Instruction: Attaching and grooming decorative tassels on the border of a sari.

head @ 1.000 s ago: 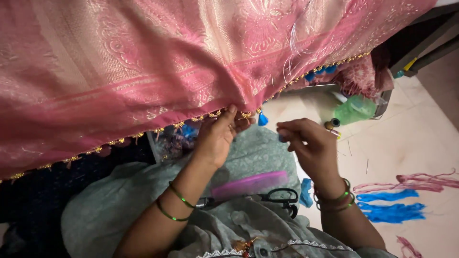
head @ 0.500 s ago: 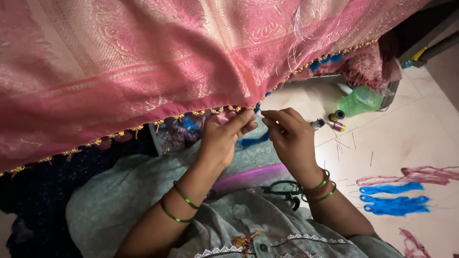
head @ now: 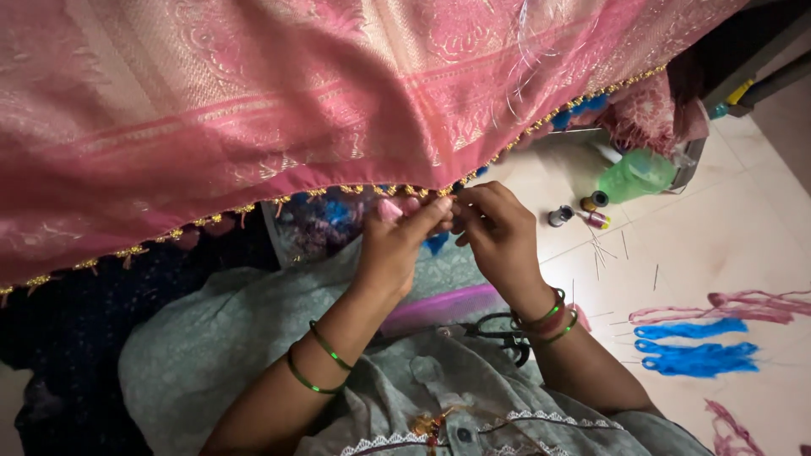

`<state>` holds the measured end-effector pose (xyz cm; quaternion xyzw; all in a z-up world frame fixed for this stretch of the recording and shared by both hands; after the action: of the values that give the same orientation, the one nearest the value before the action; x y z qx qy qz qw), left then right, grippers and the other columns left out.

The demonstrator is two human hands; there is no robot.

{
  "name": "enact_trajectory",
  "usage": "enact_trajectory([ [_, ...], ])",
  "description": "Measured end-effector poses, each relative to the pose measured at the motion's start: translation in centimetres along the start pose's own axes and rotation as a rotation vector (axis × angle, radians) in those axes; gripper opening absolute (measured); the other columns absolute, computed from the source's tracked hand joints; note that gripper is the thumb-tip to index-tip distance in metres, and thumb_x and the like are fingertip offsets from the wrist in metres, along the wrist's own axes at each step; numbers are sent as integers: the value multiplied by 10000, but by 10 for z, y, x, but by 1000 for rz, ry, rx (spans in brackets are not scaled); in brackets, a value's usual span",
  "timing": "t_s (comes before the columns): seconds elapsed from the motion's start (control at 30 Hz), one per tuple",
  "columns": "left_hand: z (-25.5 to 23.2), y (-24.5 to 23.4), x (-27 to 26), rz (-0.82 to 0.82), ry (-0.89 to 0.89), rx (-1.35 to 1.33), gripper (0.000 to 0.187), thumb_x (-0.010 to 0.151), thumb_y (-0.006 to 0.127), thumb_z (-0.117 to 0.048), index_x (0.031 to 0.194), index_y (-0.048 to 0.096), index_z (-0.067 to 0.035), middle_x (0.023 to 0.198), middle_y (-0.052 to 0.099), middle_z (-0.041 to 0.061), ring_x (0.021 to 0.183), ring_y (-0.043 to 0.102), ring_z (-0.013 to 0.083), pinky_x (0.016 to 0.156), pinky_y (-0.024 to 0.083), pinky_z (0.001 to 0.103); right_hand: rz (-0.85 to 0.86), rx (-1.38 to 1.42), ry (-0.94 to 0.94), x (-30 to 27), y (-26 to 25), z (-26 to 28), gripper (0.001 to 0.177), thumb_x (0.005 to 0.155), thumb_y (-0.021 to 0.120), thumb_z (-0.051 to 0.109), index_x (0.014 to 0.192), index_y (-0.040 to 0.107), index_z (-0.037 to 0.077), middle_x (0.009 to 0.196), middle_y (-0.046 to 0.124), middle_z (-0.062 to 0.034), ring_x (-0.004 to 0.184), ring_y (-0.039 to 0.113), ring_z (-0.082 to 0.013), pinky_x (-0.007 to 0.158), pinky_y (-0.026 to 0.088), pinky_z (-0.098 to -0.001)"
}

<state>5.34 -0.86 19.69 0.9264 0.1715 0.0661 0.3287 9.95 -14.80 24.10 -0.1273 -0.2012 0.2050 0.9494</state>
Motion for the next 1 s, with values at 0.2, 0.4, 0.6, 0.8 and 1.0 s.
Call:
enact_trajectory([
  [0.2,-2,9,-14,132,70,-18,107,938,744,13,1042,719,19,932,727,69,833,696,130,770,582,278,-57,80,-113,-11,2,-12,125,968,576,-116,1051,637,-44,995,611,-76,840,674,-139,754,590,-257],
  [0.4,-12,18,-24,142,90,78,156,937,735,7,1088,704,32,1017,744,77,932,717,130,867,602,295,-133,-159,-243,-18,-4,2,212,876,632,-140,1062,652,-41,1001,631,-77,850,625,-141,733,501,-268],
  [0.6,-16,22,-28,160,84,76,157,953,719,-8,1107,697,15,1055,745,69,974,713,125,895,599,282,-161,-24,-289,-24,-2,5,212,936,612,-139,1099,625,-5,1036,625,-113,868,619,-160,738,506,-270],
  [0.8,-11,14,-27,145,147,147,172,943,748,21,1110,706,26,1039,725,47,920,642,83,777,522,239,-52,-192,-420,-23,-7,36,311,963,602,-126,1238,587,19,1163,606,-158,897,644,-205,745,532,-292],
  [1.0,-21,21,-26,170,219,241,156,960,709,4,1113,692,-15,1045,721,23,966,665,84,863,555,257,-87,-458,-452,-16,-13,75,239,911,698,-105,1110,691,27,1121,605,-135,886,690,-240,733,534,-325],
])
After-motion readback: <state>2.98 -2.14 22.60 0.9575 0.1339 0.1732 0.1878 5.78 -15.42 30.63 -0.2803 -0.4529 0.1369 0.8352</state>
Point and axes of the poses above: each hand's wrist, its own x-axis towards the middle knuckle, its own y-axis out of the palm, z = x × y, the point moved 1 cm from there along x, towards the middle knuckle
